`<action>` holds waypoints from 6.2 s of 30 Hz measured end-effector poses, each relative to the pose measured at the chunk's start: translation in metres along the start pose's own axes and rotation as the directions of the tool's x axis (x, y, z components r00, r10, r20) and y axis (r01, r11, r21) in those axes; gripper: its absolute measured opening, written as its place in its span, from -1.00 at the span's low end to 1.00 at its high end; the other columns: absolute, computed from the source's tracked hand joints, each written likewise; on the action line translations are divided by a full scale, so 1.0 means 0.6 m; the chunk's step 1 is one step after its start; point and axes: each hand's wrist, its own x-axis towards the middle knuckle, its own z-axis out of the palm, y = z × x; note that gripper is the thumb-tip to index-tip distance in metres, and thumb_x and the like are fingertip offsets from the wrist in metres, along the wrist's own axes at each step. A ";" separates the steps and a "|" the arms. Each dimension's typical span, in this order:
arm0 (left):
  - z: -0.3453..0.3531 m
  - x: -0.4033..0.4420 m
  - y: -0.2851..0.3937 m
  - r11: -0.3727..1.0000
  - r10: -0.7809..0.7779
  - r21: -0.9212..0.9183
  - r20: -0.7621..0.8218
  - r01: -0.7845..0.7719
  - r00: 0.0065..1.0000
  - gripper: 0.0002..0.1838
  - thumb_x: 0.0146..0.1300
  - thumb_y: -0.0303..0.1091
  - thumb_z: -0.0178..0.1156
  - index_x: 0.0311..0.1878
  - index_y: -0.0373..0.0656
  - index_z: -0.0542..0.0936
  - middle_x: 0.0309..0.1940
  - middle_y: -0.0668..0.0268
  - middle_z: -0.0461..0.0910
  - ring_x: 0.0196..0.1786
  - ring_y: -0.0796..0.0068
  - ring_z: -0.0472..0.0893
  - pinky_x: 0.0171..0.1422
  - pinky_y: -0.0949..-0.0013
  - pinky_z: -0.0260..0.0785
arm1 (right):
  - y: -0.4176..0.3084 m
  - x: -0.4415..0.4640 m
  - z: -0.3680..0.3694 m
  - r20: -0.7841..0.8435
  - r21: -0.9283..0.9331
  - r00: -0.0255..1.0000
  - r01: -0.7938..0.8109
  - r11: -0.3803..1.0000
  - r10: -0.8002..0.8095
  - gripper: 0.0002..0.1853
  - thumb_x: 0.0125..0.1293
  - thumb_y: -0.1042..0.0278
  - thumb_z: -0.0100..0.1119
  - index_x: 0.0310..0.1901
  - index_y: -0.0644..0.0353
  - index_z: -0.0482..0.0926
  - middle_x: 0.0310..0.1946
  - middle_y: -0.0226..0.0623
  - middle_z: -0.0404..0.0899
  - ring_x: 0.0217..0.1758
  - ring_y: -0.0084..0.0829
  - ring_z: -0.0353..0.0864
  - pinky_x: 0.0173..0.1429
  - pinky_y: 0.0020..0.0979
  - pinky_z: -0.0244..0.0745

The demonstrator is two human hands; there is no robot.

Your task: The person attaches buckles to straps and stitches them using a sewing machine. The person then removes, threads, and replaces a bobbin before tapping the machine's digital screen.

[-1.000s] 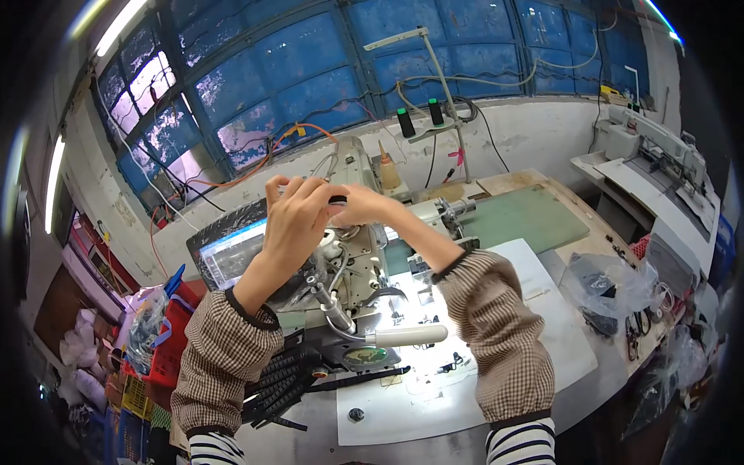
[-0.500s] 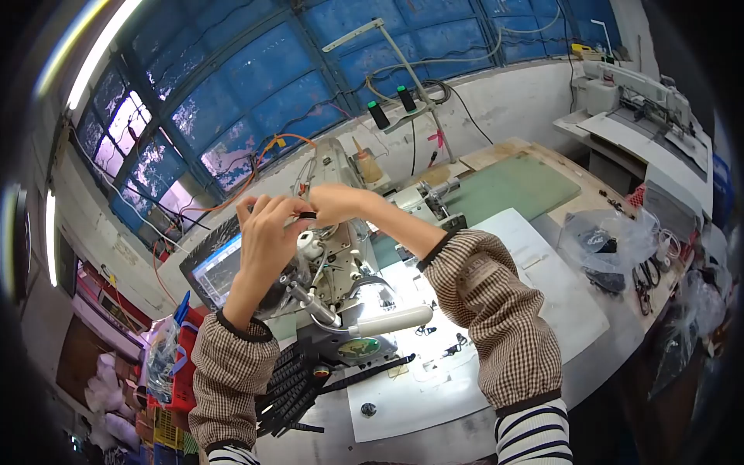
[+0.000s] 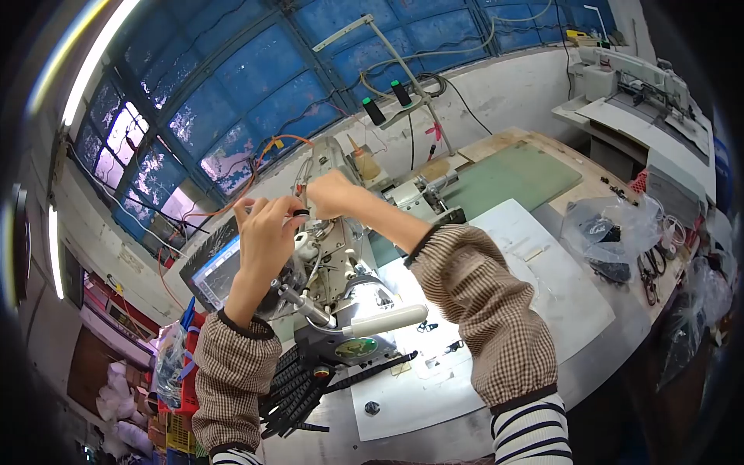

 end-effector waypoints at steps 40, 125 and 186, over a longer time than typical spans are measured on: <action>-0.062 -0.024 0.055 0.999 -0.031 0.032 0.094 0.028 0.995 -0.88 0.00 -0.48 0.19 -0.33 -0.16 0.51 -0.43 0.30 0.52 -0.23 0.28 0.46 0.28 0.15 0.05 | -0.018 0.085 0.098 0.003 -0.129 0.988 0.155 0.980 -0.156 -0.70 -0.14 0.19 0.25 -0.37 0.19 0.63 -0.42 -0.09 0.64 -0.28 -0.12 0.65 -0.17 -0.19 0.54; -0.197 -0.421 0.120 0.515 -0.580 -0.655 0.209 0.553 0.787 -0.77 0.29 -0.46 0.10 -0.08 -0.42 0.40 -0.26 0.02 0.58 -0.26 0.30 0.61 -0.10 0.38 0.50 | 0.257 -0.888 -0.273 -0.455 0.341 0.091 -0.901 0.268 0.886 -0.55 -0.02 0.19 0.32 -0.16 0.29 0.43 -0.34 -0.07 0.59 -0.34 -0.13 0.58 -0.22 -0.24 0.48; -0.084 -0.433 0.367 0.184 -0.679 -0.742 0.378 0.645 0.629 -0.82 -0.08 -0.67 0.31 -0.34 -0.28 0.64 -0.40 0.21 0.65 -0.36 0.42 0.64 -0.28 0.50 0.46 | -0.317 -0.557 0.105 0.382 0.875 0.881 -0.247 -0.417 0.280 -0.72 0.28 0.48 0.14 0.01 0.28 0.44 -0.19 -0.39 0.40 -0.12 -0.63 0.38 -0.02 -0.60 0.29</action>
